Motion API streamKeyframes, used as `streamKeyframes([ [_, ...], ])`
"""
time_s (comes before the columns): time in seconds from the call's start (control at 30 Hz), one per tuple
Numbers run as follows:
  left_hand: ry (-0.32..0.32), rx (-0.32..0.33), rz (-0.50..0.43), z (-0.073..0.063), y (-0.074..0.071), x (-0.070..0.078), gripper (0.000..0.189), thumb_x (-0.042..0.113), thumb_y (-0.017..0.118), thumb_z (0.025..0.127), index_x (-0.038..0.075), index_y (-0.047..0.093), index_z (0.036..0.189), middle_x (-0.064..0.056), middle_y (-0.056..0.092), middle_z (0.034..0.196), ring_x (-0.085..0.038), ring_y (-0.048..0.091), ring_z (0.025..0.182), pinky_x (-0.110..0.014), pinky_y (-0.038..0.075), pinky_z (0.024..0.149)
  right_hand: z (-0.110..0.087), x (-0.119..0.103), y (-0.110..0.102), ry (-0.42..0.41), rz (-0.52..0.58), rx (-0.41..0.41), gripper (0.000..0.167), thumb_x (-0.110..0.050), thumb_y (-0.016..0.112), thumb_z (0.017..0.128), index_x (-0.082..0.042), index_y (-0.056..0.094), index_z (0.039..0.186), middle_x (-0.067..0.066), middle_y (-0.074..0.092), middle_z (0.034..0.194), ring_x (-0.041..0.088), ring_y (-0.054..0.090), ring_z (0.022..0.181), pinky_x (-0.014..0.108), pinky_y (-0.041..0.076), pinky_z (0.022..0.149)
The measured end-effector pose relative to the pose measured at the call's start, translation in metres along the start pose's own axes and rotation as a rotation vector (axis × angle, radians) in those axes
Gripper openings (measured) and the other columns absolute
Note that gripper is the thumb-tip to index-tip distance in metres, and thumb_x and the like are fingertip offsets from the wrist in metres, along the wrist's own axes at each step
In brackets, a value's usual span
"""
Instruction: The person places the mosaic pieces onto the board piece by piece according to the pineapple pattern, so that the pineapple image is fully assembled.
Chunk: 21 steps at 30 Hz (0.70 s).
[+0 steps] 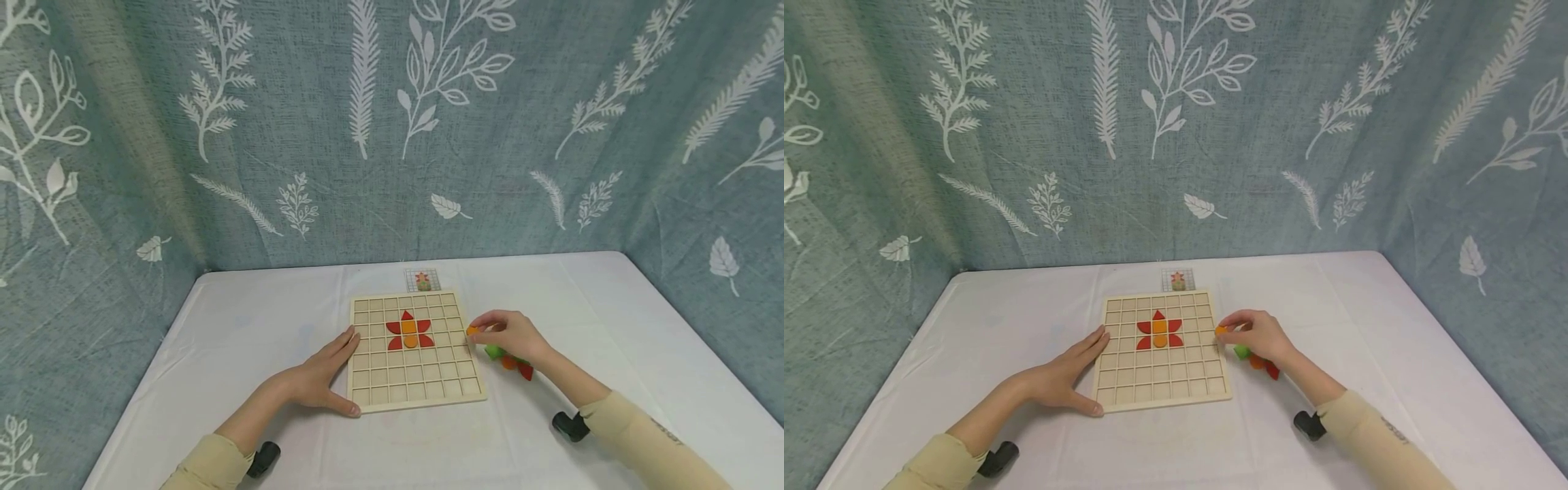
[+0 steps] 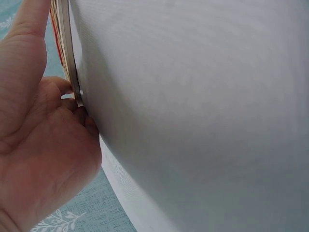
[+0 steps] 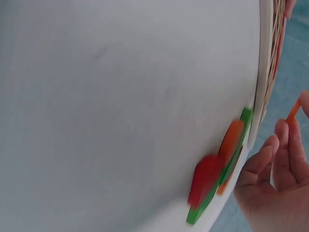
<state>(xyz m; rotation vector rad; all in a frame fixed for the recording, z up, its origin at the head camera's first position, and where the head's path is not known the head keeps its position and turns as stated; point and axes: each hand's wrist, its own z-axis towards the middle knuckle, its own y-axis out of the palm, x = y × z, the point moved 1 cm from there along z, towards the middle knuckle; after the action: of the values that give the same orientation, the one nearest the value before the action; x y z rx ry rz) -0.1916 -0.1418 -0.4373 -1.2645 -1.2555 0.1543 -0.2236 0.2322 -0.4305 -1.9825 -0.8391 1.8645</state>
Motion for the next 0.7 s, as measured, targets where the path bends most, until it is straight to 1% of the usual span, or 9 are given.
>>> streamKeyframes([
  [0.17, 0.010, -0.002, 0.010, 0.000, 0.001, 0.000, 0.125, 0.049, 0.084, 0.071, -0.004, 0.008, 0.154, -0.022, -0.001, 0.161, -0.041, 0.004, 0.147, -0.058, 0.017, 0.114, 0.002, -0.005, 0.013, -0.030, 0.014, -0.019, 0.032, -0.032, 0.081, 0.080, -0.014, 0.074, 0.105, -0.001, 0.068, 0.093, 0.018, 0.062, 0.080, 0.033, 0.049, 0.069],
  [0.27, 0.005, 0.002, 0.007, 0.000, 0.001, -0.001, 0.125, 0.049, 0.084, 0.071, -0.003, 0.009, 0.154, -0.021, -0.002, 0.161, -0.041, 0.004, 0.147, -0.058, 0.017, 0.114, 0.004, -0.008, 0.022, -0.062, 0.014, -0.035, 0.030, -0.030, 0.081, 0.080, -0.014, 0.074, 0.105, -0.001, 0.067, 0.092, 0.017, 0.060, 0.079, 0.032, 0.047, 0.069],
  [0.43, -0.008, 0.005, -0.001, 0.000, 0.000, 0.000, 0.124, 0.049, 0.085, 0.071, -0.002, 0.009, 0.155, -0.020, -0.002, 0.162, -0.040, 0.004, 0.147, -0.058, 0.017, 0.114, 0.006, -0.015, 0.037, -0.097, -0.020, -0.062, 0.028, -0.028, 0.082, 0.078, -0.014, 0.074, 0.101, -0.003, 0.066, 0.085, 0.016, 0.056, 0.077, 0.031, 0.045, 0.069],
  [0.57, -0.011, 0.003, -0.001, 0.000, 0.001, 0.000, 0.124, 0.048, 0.084, 0.071, -0.002, 0.008, 0.155, -0.020, -0.002, 0.162, -0.040, 0.003, 0.147, -0.057, 0.016, 0.114, 0.006, -0.022, 0.045, -0.115, -0.057, -0.081, 0.026, -0.028, 0.082, 0.078, -0.016, 0.074, 0.099, -0.005, 0.066, 0.084, 0.015, 0.056, 0.075, 0.030, 0.046, 0.069],
  [0.7, -0.012, 0.005, 0.004, 0.000, 0.001, 0.000, 0.124, 0.049, 0.085, 0.071, -0.002, 0.009, 0.155, -0.020, -0.001, 0.162, -0.040, 0.004, 0.147, -0.057, 0.017, 0.114, 0.007, -0.026, 0.051, -0.169, -0.100, -0.084, 0.023, -0.028, 0.083, 0.078, -0.017, 0.074, 0.096, -0.008, 0.064, 0.082, 0.013, 0.055, 0.074, 0.028, 0.045, 0.068],
])
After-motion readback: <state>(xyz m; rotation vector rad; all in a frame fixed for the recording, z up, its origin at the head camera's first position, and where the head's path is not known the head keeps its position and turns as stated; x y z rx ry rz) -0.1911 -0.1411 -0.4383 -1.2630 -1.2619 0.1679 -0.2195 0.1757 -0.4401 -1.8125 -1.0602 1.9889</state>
